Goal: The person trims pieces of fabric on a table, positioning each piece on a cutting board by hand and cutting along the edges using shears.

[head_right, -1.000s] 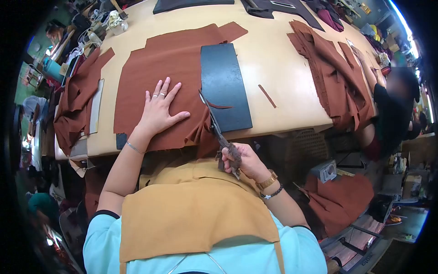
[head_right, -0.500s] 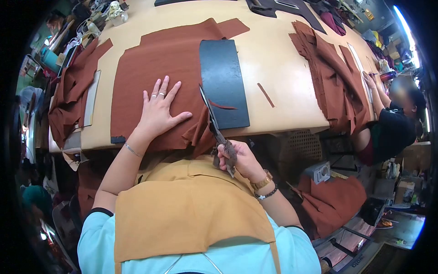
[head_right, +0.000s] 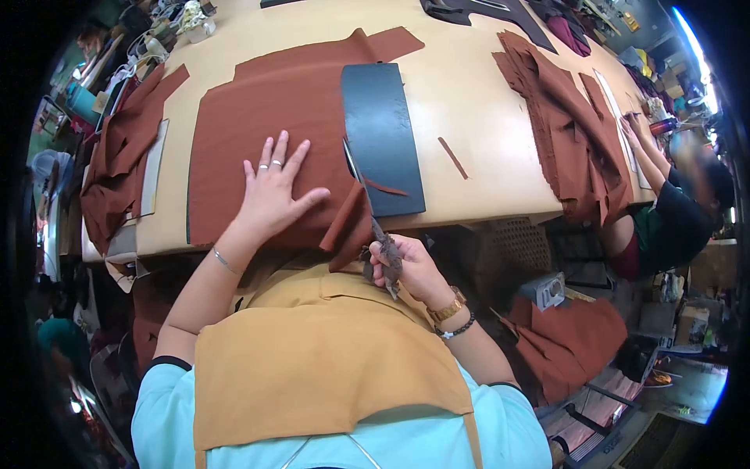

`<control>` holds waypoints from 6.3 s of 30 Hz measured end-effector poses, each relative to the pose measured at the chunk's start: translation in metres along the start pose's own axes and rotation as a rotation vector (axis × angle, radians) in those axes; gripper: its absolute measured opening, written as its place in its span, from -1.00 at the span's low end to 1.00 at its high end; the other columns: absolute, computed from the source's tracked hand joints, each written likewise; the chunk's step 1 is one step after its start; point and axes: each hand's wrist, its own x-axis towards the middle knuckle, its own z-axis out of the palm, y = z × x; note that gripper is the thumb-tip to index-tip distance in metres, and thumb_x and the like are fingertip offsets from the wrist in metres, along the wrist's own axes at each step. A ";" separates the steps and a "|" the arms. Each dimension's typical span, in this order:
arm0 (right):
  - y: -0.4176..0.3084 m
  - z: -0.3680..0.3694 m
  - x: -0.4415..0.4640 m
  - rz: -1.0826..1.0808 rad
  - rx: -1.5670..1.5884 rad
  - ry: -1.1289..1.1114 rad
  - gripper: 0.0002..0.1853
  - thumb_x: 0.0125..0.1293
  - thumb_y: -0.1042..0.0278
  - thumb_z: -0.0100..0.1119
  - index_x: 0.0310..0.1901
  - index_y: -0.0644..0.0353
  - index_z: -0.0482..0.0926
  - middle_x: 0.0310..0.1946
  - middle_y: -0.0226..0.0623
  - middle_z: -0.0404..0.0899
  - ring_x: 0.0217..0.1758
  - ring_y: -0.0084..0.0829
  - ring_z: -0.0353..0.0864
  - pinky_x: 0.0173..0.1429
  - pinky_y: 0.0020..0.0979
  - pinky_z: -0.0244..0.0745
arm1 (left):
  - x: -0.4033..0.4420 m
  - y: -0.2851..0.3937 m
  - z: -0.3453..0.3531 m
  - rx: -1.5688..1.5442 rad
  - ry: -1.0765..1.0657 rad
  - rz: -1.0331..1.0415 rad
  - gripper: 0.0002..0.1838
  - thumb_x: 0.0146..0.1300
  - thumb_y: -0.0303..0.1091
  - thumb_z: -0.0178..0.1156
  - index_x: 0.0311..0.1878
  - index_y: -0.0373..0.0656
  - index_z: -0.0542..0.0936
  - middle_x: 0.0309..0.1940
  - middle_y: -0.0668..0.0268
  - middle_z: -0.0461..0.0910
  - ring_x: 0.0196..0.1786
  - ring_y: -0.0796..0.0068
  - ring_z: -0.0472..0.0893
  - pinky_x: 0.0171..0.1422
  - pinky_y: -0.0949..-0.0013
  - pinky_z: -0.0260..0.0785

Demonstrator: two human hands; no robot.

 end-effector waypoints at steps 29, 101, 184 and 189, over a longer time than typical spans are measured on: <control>-0.009 0.001 0.012 -0.008 0.006 0.028 -0.69 0.40 0.10 0.14 -0.35 0.19 0.51 -0.56 -0.38 0.55 -0.53 -0.57 0.56 -0.36 -0.55 0.50 | -0.018 -0.002 -0.007 0.079 -0.030 0.027 0.04 0.02 0.46 0.15 0.51 0.16 0.12 0.54 0.09 -0.08 0.58 0.02 -0.14 0.43 -0.45 -0.24; -0.010 -0.009 0.007 -0.012 -0.039 0.010 -0.64 0.36 0.01 0.19 -0.36 0.18 0.52 -0.58 -0.41 0.56 -0.56 -0.61 0.55 -0.40 -0.57 0.48 | 0.020 -0.026 -0.031 0.065 -0.018 0.232 -0.12 0.19 0.34 0.08 0.49 0.12 0.16 0.55 0.09 -0.13 0.58 -0.01 -0.15 0.48 -0.37 -0.28; -0.008 -0.009 0.009 0.012 0.016 0.033 -0.69 0.35 0.08 0.21 -0.35 0.18 0.54 -0.57 -0.46 0.55 -0.57 -0.64 0.55 -0.43 -0.59 0.48 | 0.098 -0.027 -0.018 0.167 -0.080 0.446 -0.23 0.25 0.33 0.02 0.42 0.11 0.27 0.51 0.19 0.05 0.56 0.13 -0.02 0.48 -0.37 -0.27; -0.012 -0.009 0.012 0.009 0.003 0.024 -0.67 0.34 0.04 0.22 -0.35 0.17 0.56 -0.55 -0.46 0.55 -0.54 -0.65 0.55 -0.41 -0.58 0.51 | 0.100 -0.029 -0.001 0.145 -0.130 0.414 -0.08 0.18 0.43 0.00 0.52 0.21 0.07 0.56 0.21 -0.11 0.58 0.06 -0.13 0.50 -0.34 -0.31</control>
